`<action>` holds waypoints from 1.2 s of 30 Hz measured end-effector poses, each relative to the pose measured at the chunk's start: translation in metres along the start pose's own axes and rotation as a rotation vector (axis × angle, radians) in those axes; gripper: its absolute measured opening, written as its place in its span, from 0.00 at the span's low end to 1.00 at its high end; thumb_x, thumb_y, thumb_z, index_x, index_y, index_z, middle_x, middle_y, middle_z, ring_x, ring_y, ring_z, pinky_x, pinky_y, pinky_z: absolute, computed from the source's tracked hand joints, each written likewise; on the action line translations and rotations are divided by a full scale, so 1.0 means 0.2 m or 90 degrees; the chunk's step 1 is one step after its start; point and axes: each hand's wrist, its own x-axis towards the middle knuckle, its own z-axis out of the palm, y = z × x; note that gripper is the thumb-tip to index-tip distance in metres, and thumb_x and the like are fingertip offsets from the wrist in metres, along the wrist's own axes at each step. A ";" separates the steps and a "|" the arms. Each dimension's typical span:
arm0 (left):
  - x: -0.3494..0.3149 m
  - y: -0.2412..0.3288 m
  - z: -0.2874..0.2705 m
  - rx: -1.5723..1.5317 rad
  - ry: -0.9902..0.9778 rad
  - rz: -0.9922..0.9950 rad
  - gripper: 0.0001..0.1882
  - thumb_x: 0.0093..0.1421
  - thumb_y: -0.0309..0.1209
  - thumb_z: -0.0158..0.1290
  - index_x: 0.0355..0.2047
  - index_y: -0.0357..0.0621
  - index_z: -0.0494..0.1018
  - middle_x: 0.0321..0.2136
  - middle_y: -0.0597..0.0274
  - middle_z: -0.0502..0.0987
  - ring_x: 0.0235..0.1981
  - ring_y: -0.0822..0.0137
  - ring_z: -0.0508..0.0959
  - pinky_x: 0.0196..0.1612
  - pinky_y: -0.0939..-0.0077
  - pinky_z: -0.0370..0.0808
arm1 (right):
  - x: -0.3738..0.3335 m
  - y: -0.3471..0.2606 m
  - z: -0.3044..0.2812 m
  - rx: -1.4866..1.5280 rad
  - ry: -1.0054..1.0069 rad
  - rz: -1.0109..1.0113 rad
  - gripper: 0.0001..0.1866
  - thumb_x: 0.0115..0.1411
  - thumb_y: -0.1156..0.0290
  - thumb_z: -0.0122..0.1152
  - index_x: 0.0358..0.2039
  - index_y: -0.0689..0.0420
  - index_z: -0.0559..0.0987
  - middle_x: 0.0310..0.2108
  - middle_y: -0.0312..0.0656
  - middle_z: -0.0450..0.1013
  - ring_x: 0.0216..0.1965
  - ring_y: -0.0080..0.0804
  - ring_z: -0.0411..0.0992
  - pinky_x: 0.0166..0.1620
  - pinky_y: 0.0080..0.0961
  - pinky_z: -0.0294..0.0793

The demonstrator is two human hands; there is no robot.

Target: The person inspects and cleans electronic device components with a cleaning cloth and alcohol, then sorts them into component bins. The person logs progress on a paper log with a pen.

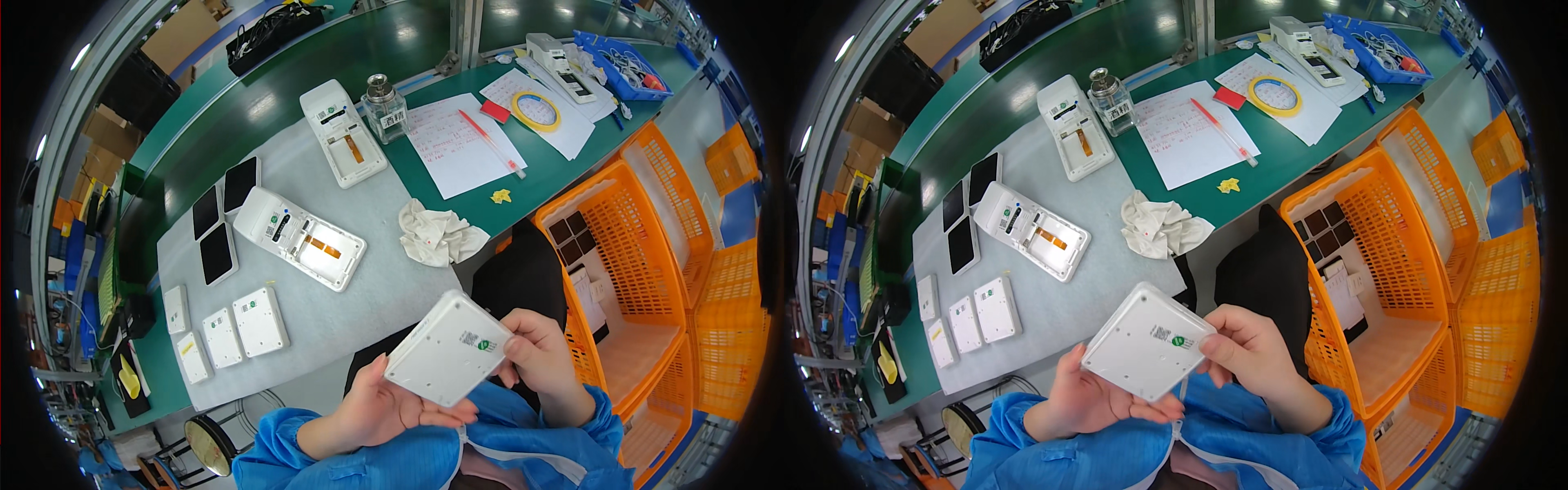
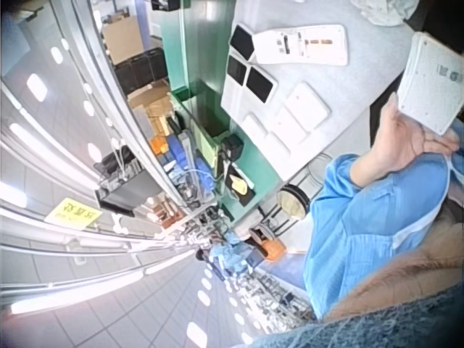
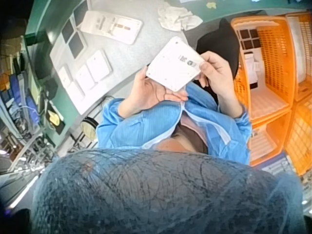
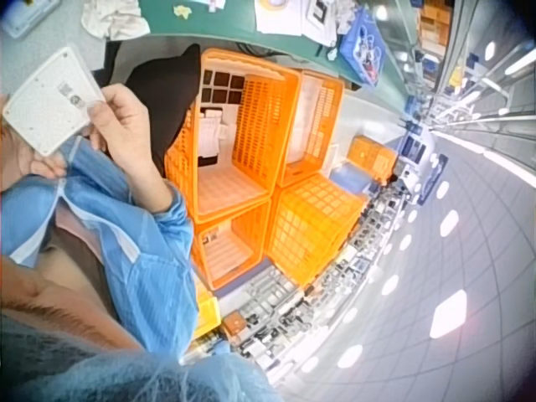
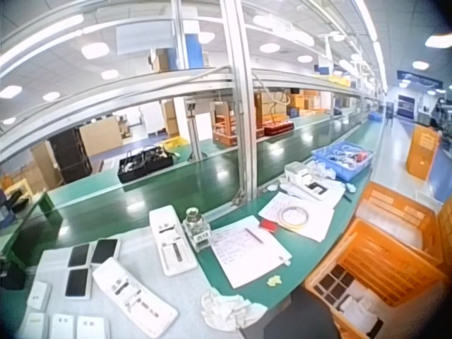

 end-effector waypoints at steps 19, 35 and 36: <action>-0.06 -0.05 0.07 0.159 0.136 -0.007 0.33 0.68 0.43 0.37 0.63 0.29 0.48 0.59 0.41 0.61 0.59 0.51 0.66 0.61 0.58 0.63 | 0.01 -0.09 0.01 0.036 0.035 -0.081 0.16 0.64 0.58 0.53 0.27 0.58 0.72 0.19 0.31 0.68 0.15 0.11 0.59 0.19 0.11 0.54; -0.75 0.60 0.00 0.576 0.597 0.616 0.22 0.66 0.34 0.45 0.56 0.35 0.62 0.48 0.54 0.73 0.46 0.63 0.76 0.46 0.65 0.77 | 0.13 -0.02 0.03 -0.178 0.116 -0.023 0.22 0.70 0.58 0.37 0.38 0.66 0.74 0.16 0.40 0.72 0.11 0.14 0.62 0.14 0.08 0.55; -0.86 0.77 -0.04 0.562 0.705 0.633 0.20 0.66 0.34 0.44 0.54 0.35 0.64 0.45 0.55 0.74 0.43 0.64 0.77 0.44 0.66 0.78 | 0.14 -0.02 0.01 -0.117 0.097 0.014 0.18 0.67 0.62 0.45 0.41 0.66 0.75 0.18 0.42 0.73 0.15 0.20 0.67 0.18 0.12 0.63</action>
